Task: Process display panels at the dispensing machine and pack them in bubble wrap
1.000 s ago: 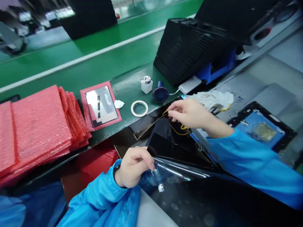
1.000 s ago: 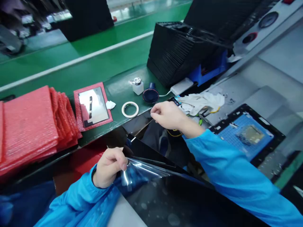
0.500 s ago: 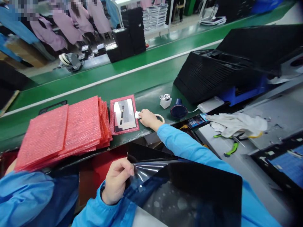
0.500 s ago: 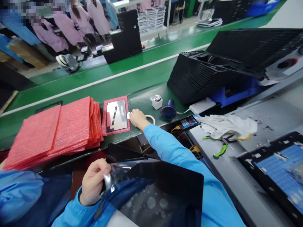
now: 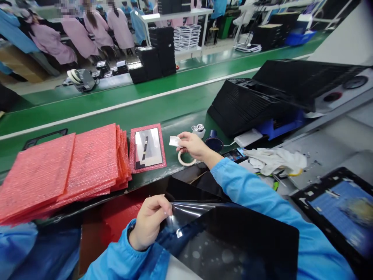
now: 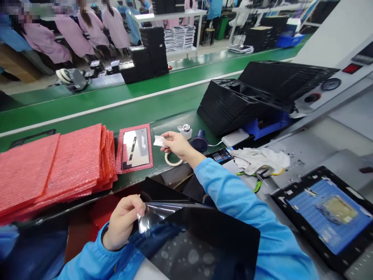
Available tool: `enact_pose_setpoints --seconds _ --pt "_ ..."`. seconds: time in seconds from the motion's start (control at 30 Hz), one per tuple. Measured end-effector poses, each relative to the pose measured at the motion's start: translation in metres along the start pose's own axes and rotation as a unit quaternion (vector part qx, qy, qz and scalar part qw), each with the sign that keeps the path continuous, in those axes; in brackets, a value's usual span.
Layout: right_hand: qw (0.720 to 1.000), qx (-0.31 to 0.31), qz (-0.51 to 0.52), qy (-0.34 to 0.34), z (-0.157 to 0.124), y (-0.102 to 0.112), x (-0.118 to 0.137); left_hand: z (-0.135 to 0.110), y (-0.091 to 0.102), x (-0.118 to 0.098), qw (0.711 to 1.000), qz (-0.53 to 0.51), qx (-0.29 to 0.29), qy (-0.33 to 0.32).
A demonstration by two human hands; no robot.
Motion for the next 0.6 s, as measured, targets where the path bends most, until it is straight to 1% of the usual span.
enact_pose_setpoints --seconds 0.07,0.1,0.17,0.2,0.27,0.3,0.37,0.43,0.5,0.6 --pt "0.998 -0.021 0.053 0.012 -0.008 0.028 0.007 0.005 -0.008 -0.004 1.000 -0.004 0.014 0.003" --pt "0.997 -0.047 0.051 0.015 -0.009 0.045 0.010 0.007 -0.011 -0.006 1.000 -0.004 0.019 0.002" --pt "0.992 -0.125 -0.001 0.013 -0.010 0.082 0.019 0.008 -0.013 -0.009 1.000 -0.002 0.026 -0.005" --pt "0.985 -0.168 -0.035 0.010 -0.009 0.100 0.023 0.008 -0.012 -0.009 1.000 0.000 0.028 -0.010" --pt "0.962 -0.239 -0.128 -0.004 -0.007 0.129 0.034 0.007 -0.010 -0.007 1.000 0.004 0.024 -0.015" --pt "0.946 -0.260 -0.191 -0.015 -0.005 0.138 0.038 0.006 -0.009 -0.006 1.000 0.004 0.020 -0.015" --pt "0.911 -0.271 -0.309 -0.035 -0.001 0.145 0.046 0.004 -0.008 -0.006 1.000 0.005 0.012 -0.016" --pt "0.889 -0.258 -0.378 -0.037 0.004 0.142 0.050 0.003 -0.008 -0.008 1.000 0.007 0.008 -0.024" --pt "0.882 -0.244 -0.402 -0.029 0.010 0.133 0.050 0.001 -0.007 -0.010 0.999 0.013 0.005 -0.033" --pt "0.870 -0.228 -0.436 -0.028 0.020 0.123 0.048 -0.001 -0.002 -0.006 0.999 0.026 0.003 -0.040"
Point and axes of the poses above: each hand's wrist, its own z-axis towards the middle knuckle, its own y-axis out of the back of the hand, x = y × z, the point moved 2 cm from there along z, towards the middle knuckle, and after that the axes turned 6 degrees about -y, right-handed, at the moved point
